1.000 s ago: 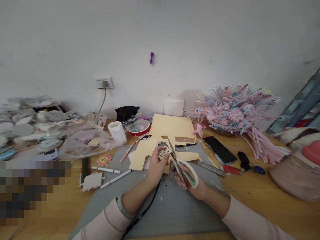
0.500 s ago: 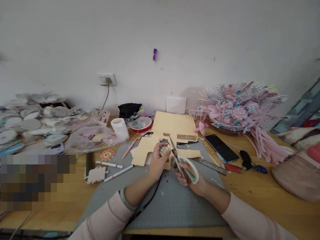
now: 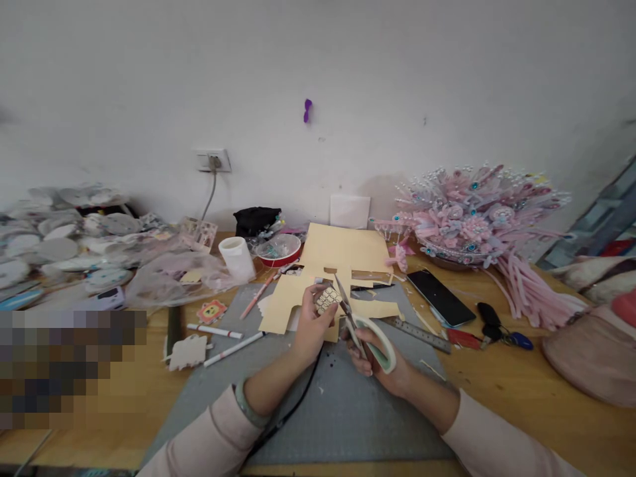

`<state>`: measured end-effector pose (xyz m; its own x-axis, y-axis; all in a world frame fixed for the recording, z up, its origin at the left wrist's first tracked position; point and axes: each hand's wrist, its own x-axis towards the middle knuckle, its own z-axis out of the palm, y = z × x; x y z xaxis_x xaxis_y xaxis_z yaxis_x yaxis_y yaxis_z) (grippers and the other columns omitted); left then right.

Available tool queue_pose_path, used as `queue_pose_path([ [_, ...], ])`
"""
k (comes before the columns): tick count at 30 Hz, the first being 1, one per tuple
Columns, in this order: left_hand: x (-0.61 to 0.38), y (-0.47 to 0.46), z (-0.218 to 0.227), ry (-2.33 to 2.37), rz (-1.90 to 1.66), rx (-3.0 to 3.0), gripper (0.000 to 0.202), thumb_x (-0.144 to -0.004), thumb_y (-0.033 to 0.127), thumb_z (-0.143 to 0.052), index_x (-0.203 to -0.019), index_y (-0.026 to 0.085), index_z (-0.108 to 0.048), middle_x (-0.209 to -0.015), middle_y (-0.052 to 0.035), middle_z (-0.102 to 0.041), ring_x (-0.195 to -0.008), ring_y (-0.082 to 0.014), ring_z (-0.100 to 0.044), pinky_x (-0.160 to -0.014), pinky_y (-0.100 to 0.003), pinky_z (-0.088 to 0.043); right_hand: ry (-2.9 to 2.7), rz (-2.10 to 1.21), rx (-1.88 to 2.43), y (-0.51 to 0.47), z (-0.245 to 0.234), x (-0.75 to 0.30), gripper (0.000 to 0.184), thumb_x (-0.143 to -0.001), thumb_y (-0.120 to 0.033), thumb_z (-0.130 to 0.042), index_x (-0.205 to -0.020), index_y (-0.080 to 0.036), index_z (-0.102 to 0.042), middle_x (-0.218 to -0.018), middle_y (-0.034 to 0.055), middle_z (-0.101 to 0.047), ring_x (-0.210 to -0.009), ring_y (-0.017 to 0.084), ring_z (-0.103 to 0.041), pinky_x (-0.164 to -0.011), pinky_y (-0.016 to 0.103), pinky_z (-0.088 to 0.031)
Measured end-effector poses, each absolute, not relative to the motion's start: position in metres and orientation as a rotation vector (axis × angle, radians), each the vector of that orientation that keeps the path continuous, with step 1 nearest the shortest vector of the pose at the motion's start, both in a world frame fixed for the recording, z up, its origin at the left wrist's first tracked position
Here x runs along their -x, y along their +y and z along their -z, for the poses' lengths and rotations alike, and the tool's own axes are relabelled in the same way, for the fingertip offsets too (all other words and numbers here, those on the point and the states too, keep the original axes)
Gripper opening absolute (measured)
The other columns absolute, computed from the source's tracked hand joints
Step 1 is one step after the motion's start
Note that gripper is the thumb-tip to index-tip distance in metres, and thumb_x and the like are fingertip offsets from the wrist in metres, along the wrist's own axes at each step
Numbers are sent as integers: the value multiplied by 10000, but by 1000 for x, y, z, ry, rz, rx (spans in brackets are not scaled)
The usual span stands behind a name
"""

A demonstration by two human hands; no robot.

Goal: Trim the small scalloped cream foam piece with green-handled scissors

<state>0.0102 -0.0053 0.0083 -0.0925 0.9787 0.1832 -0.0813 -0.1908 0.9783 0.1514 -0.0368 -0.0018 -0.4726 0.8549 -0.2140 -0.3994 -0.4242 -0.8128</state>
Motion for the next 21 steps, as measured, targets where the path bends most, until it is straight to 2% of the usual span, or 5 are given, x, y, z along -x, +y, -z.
queue_pose_path([
  [21,-8,-5,-8,1117,-1478,-1283,316,-756,321,-605,-1030,198,-508,-1102,-43,-567,-485,-32,-412,-481,-198,-390,-888,-1987,832,-37,0,-150,429,-567,-493,-754,-752,-150,-574,-484,-93,-406,-343,17,-283,-355,187,-146],
])
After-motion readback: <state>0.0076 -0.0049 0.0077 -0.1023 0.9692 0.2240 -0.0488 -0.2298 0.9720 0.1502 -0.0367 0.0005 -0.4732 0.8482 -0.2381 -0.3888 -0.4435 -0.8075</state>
